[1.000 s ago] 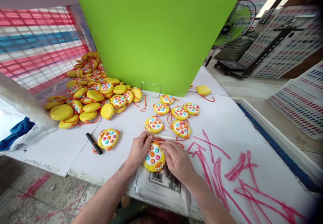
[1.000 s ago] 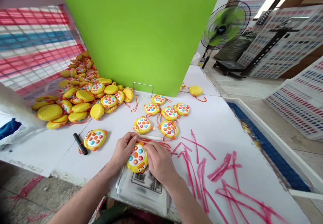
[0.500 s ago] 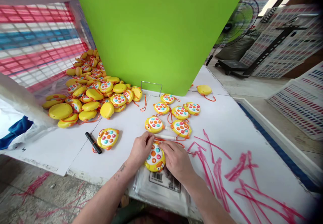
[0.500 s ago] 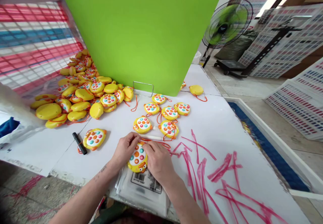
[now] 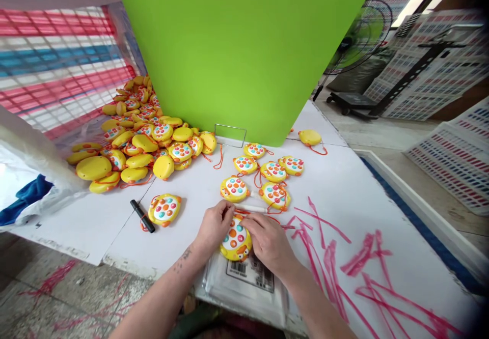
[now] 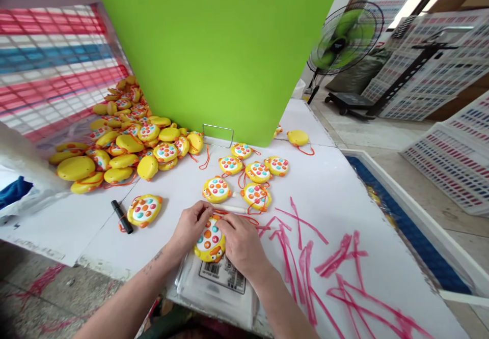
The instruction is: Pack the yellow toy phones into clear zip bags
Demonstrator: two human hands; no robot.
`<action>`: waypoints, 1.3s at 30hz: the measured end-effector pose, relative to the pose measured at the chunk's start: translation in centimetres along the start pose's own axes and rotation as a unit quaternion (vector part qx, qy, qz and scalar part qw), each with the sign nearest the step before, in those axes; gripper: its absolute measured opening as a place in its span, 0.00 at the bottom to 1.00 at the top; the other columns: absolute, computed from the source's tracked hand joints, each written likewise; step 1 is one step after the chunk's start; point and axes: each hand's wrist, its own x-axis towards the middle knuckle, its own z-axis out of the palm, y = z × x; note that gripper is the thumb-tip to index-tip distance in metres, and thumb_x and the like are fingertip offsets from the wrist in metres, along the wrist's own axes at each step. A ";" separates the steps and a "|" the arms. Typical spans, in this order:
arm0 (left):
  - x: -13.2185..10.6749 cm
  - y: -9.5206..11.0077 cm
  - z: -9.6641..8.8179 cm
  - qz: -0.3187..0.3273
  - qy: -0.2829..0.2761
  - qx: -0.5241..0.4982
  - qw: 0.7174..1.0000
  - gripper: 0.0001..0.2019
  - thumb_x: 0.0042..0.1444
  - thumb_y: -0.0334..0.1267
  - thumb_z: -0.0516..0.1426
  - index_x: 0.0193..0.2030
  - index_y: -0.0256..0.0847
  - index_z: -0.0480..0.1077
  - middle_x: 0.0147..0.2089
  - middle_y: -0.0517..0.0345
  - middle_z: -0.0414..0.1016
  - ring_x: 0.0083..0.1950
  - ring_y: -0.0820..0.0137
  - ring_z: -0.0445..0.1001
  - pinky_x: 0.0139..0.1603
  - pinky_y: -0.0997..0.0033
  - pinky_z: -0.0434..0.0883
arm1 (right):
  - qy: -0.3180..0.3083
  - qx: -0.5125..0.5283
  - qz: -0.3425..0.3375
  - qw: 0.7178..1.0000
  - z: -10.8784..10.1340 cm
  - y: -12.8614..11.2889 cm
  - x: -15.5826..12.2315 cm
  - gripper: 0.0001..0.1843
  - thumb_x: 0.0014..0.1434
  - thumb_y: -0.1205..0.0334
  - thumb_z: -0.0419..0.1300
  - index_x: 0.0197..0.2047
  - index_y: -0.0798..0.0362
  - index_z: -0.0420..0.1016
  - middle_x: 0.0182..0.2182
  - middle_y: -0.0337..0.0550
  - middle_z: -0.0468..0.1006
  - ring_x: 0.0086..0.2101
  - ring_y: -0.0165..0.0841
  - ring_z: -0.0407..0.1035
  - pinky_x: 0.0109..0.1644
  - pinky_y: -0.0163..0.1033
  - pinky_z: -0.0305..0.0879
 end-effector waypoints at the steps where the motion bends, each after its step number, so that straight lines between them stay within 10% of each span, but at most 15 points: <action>1: 0.0 0.0 0.0 0.002 0.000 0.004 1.000 0.09 0.58 0.38 0.51 0.32 0.41 0.70 0.30 0.59 0.75 0.31 0.70 0.70 0.35 0.74 0.65 | 0.006 -0.001 0.003 1.000 0.0 0.0 0.0 0.16 0.59 0.77 0.48 0.42 0.54 0.74 0.36 0.48 0.76 0.38 0.38 0.71 0.42 0.43 0.70; 23: -0.3 -0.3 0.1 -0.003 0.004 -0.026 1.000 0.08 0.57 0.38 0.52 0.34 0.42 0.71 0.32 0.59 0.77 0.33 0.69 0.73 0.36 0.74 0.66 | 0.008 0.019 0.041 0.999 -0.2 0.5 -0.1 0.17 0.58 0.77 0.48 0.42 0.52 0.73 0.36 0.45 0.75 0.36 0.36 0.71 0.40 0.41 0.70; 30: 0.0 -0.7 -0.5 -0.077 0.121 -0.214 0.966 0.12 0.57 0.46 0.53 0.36 0.39 0.68 0.25 0.62 0.72 0.26 0.73 0.69 0.28 0.76 0.67 | 0.043 -0.049 0.076 0.995 -0.1 1.4 -0.2 0.12 0.55 0.74 0.53 0.40 0.53 0.74 0.41 0.51 0.73 0.44 0.44 0.65 0.47 0.53 0.65; 39: 0.4 -0.9 -0.3 -0.080 0.185 -0.194 0.960 0.14 0.58 0.47 0.52 0.39 0.37 0.69 0.21 0.66 0.66 0.21 0.77 0.62 0.23 0.78 0.62 | -0.107 0.112 -0.001 0.988 1.3 -2.5 0.0 0.41 0.47 0.65 0.63 0.63 0.54 0.52 0.53 0.55 0.69 0.52 0.46 0.63 0.55 0.55 0.61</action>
